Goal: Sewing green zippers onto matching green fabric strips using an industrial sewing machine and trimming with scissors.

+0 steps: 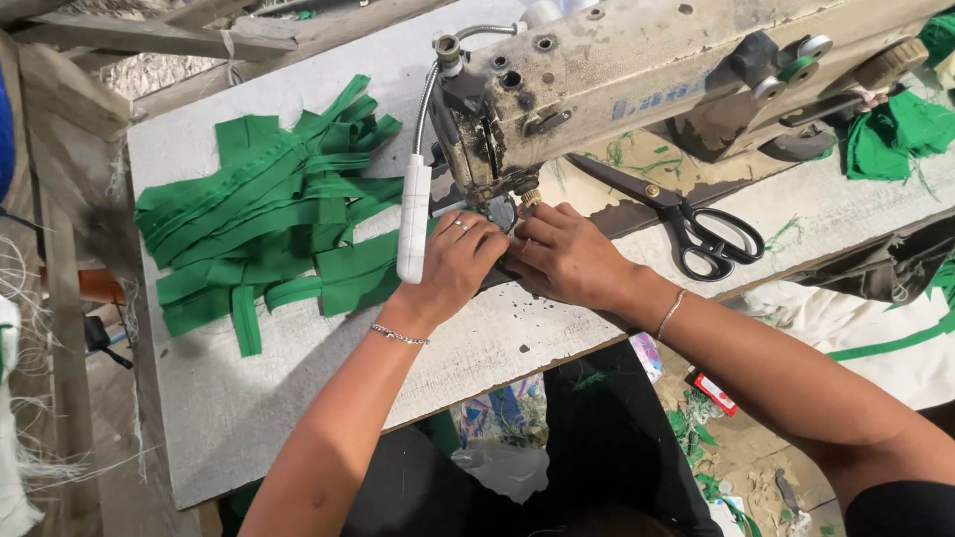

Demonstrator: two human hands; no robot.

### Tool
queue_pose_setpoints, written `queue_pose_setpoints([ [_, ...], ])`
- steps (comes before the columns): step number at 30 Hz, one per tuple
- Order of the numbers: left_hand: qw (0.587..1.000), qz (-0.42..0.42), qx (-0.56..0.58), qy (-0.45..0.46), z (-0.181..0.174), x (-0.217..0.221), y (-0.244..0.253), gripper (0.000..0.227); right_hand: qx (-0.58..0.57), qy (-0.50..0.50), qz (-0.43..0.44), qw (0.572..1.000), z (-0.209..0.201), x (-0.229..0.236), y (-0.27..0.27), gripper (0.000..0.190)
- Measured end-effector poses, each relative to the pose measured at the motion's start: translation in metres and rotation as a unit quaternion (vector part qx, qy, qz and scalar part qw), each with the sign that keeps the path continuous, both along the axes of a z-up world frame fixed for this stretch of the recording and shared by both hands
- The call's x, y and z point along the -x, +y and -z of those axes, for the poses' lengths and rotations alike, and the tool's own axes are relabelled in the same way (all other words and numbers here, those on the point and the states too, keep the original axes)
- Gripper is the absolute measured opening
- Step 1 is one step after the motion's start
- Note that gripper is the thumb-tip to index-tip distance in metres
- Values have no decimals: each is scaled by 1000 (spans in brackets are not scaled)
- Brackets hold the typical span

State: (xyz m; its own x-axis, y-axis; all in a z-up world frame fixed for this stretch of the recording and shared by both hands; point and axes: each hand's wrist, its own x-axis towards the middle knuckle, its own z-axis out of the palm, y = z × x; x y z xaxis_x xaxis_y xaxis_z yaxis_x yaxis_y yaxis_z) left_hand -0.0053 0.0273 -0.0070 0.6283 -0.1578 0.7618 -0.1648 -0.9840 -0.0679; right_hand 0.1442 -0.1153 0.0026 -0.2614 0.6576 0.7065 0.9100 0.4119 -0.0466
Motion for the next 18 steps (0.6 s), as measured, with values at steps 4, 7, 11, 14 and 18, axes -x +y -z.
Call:
queue_pose_setpoints([
  [4, 994, -102, -33, 16, -34, 8, -19, 24, 4, -9, 9, 1000, -7, 2, 1, 6],
  [7, 995, -58, -9, 86, -9, 22, 1, 12, 23, -7, 6, 1000, -13, 3, 0, 4],
  [11, 975, -19, 85, 206, 0, 51, -4, 34, 60, -5, 5, 998, -23, 7, -6, 7],
  [14, 961, -20, 131, 244, 3, 53, -7, 44, 67, -9, -4, 998, -26, 9, -9, 10],
  [18, 957, -30, 136, 256, 0, 57, -10, 46, 66, -24, -19, 997, -37, 16, -10, 12],
])
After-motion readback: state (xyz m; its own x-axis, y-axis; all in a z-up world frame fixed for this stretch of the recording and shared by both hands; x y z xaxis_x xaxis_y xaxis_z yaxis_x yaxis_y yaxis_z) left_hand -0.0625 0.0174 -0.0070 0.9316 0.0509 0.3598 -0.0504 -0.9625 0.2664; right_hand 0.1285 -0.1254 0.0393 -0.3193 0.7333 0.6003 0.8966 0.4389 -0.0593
